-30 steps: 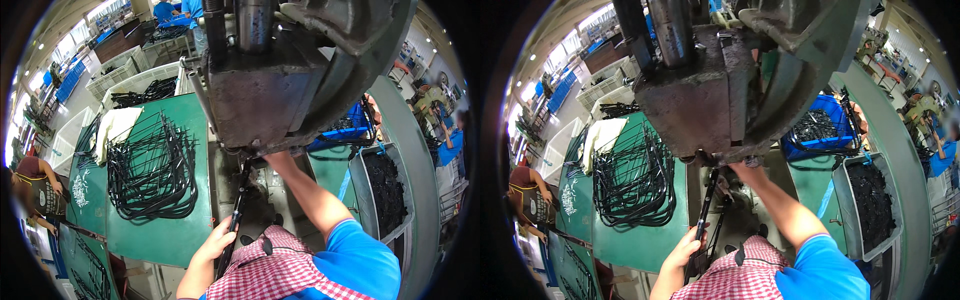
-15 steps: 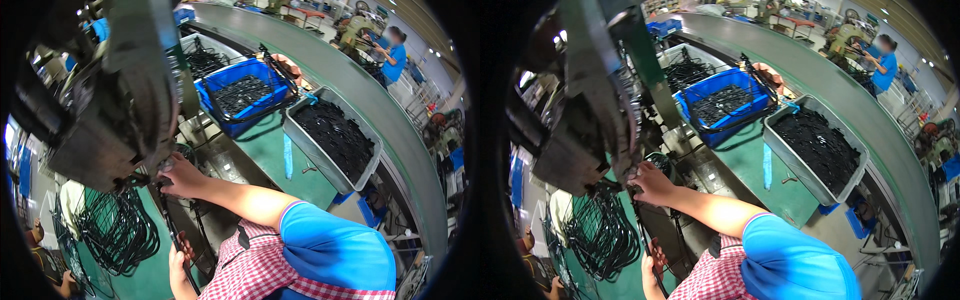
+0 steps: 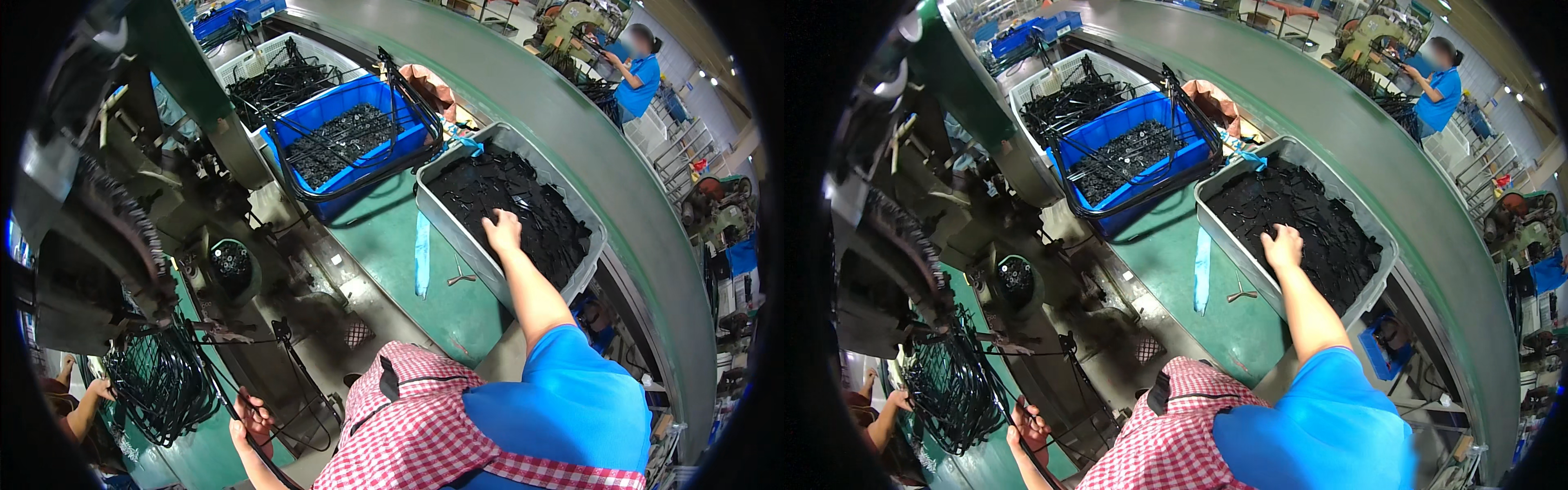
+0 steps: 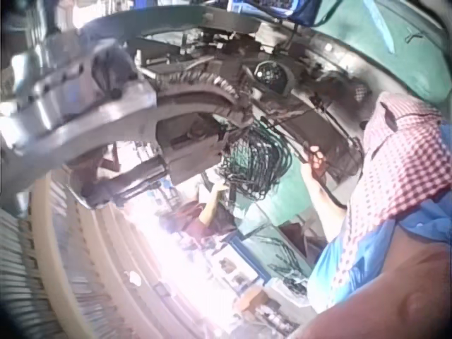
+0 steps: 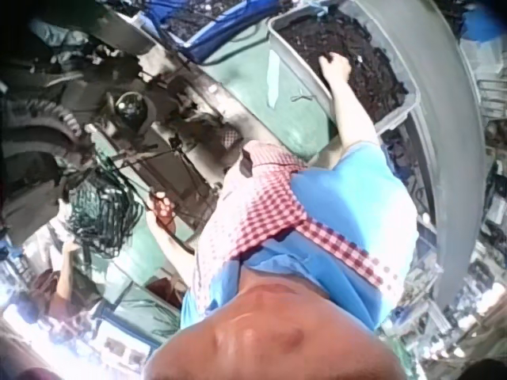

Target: The person repeatedly picks black cable assemblies and small black plastic parts from bins, inserts them into a press machine, operates the press, and places the finished assemblies into a blue bin. The process is repeated continuously throughout the clip.

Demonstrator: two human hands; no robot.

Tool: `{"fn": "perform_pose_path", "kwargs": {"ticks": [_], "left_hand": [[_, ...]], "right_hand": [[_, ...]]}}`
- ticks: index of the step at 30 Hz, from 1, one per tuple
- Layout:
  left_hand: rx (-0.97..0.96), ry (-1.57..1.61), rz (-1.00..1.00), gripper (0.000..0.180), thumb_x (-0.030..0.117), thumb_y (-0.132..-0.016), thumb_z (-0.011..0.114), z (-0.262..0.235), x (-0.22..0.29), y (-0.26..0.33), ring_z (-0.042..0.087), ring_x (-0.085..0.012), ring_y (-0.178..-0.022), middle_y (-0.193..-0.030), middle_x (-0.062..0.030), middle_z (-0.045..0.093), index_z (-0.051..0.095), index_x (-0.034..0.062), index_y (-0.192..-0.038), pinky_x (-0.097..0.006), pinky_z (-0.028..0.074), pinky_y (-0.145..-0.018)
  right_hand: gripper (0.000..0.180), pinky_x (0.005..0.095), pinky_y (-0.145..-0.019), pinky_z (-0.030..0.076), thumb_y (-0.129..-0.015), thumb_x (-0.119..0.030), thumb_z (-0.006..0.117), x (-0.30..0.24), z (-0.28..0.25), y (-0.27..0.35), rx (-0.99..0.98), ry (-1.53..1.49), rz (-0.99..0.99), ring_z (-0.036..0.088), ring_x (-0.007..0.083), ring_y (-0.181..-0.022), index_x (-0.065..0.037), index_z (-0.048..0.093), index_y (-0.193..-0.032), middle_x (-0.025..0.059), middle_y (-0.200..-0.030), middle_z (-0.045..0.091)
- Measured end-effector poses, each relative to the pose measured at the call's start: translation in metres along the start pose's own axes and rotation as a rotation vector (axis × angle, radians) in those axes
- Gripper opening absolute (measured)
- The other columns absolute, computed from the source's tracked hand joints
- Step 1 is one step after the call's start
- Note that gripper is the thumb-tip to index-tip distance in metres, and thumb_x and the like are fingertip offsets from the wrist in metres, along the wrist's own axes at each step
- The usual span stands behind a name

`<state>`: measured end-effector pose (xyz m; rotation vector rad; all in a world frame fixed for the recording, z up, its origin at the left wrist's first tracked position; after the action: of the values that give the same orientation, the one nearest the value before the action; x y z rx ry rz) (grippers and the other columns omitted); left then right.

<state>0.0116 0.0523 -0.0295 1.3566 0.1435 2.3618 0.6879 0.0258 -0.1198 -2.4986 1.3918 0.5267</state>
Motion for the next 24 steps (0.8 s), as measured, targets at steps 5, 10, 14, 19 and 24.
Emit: {"fn": "perform_pose_path", "kwargs": {"ticks": [5, 10, 14, 19, 24], "left_hand": [[0.06, -0.059, -0.001, 0.085, 0.052, -0.076, 0.064, 0.016, -0.008, -0.002, 0.058, -0.0153, -0.082, -0.108, -0.0037, 0.054, 0.032, 0.0052, -0.139, -0.03, 0.05, -0.068], [0.102, -0.036, 0.04, 0.079, 0.051, -0.078, 0.061, 0.031, -0.014, -0.004, 0.058, -0.0156, -0.083, -0.108, -0.0045, 0.054, 0.035, 0.005, -0.137, -0.03, 0.05, -0.068], [0.088, -0.025, 0.044, 0.078, 0.051, -0.078, 0.061, 0.029, -0.016, -0.004, 0.058, -0.0158, -0.084, -0.108, -0.0049, 0.054, 0.037, 0.0054, -0.137, -0.031, 0.051, -0.069], [0.063, -0.074, 0.053, 0.079, 0.054, -0.079, 0.059, 0.022, -0.011, -0.004, 0.057, -0.015, -0.082, -0.105, -0.0045, 0.053, 0.035, 0.006, -0.138, -0.03, 0.051, -0.068], [0.01, -0.083, 0.006, 0.081, 0.052, -0.079, 0.061, 0.006, -0.004, 0.0, 0.057, -0.0142, -0.084, -0.105, -0.0047, 0.052, 0.032, 0.0048, -0.139, -0.028, 0.05, -0.068]], "right_hand": [[0.057, 0.0397, -0.094, 0.044, -0.063, -0.036, 0.081, 0.04, 0.013, -0.002, -0.235, 0.204, -0.04, 0.053, 0.0329, -0.109, -0.007, 0.061, -0.108, 0.0169, -0.115, 0.054], [0.072, 0.0393, -0.096, 0.044, -0.065, -0.029, 0.082, 0.039, 0.028, -0.018, -0.376, 0.12, -0.041, 0.053, 0.0347, -0.113, -0.008, 0.05, -0.127, 0.02, -0.125, 0.049], [0.078, 0.0408, -0.099, 0.042, -0.064, -0.036, 0.083, 0.016, 0.028, -0.003, -0.487, 0.148, -0.028, 0.05, 0.0349, -0.119, -0.009, 0.048, -0.128, 0.0211, -0.134, 0.042], [0.051, 0.0343, -0.076, 0.05, -0.055, -0.024, 0.085, 0.033, 0.042, -0.026, -0.343, -0.033, -0.052, 0.063, 0.0248, -0.079, 0.002, 0.06, -0.09, 0.0144, -0.085, 0.065], [0.015, 0.0281, -0.07, 0.048, -0.072, -0.011, 0.071, 0.049, 0.014, -0.032, -0.187, -0.43, 0.007, 0.06, 0.0126, -0.068, 0.0, 0.07, -0.082, 0.0052, -0.075, 0.067]]}}
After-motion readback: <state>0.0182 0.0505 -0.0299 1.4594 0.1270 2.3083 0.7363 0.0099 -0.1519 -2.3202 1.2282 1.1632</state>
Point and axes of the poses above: each hand's wrist, its own y-axis away from the middle knuckle, its own z-axis out of the palm, x = y × z, the point moved 6 cm from there along -y, towards the middle knuckle
